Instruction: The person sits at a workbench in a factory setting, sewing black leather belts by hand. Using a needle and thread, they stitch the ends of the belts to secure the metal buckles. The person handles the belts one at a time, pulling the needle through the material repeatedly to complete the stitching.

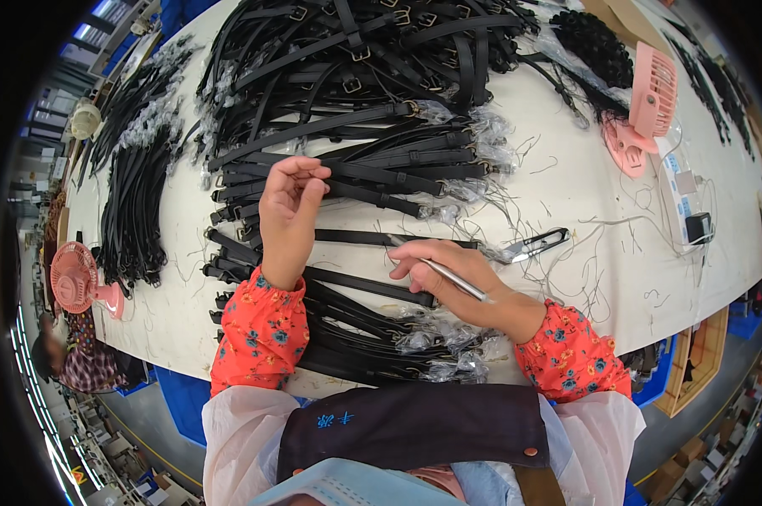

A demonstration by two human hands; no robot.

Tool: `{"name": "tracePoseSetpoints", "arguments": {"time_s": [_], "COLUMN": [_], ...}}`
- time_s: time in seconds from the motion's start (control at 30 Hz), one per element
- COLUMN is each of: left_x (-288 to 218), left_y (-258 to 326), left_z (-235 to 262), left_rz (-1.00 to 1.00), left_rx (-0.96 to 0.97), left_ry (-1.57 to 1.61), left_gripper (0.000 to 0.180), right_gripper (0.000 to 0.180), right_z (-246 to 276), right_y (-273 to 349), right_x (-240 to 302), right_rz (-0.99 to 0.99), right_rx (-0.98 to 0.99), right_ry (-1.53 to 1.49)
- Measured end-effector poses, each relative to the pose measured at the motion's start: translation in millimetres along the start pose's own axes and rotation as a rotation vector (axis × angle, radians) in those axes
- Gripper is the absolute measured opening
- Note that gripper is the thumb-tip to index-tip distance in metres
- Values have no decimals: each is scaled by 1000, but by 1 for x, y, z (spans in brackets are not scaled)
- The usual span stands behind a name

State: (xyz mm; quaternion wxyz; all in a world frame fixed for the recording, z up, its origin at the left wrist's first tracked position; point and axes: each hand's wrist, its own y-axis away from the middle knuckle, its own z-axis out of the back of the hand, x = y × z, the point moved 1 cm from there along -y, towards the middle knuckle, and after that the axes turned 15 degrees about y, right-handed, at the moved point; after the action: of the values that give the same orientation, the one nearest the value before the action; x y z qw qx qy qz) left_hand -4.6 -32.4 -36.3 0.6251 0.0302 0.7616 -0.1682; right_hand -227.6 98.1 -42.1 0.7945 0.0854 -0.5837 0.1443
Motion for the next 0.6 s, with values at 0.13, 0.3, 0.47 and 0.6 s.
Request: {"name": "tracePoseSetpoints", "arguments": {"time_s": [0.13,0.3,0.47,0.6], "left_x": [-17,-7,-5,-5], "left_y": [6,23,28,28], "left_z": [-1,-9,-16,-15], "left_rz": [-213,-305,-410,-369], "left_rx": [474,683,691,660], "left_ry": [-624,-826,-1036,-966], "left_gripper": [25,22,16,14], "right_gripper": [24,29,28,28], "right_z": [7,22,27,32], "right_y": [7,2,4,12], "right_x": [-1,-2,6,6], "right_rz": [111,414,372,284], "right_rx": [-112,-253,-227,-219], "right_ry": [292,893,1135,1152]}}
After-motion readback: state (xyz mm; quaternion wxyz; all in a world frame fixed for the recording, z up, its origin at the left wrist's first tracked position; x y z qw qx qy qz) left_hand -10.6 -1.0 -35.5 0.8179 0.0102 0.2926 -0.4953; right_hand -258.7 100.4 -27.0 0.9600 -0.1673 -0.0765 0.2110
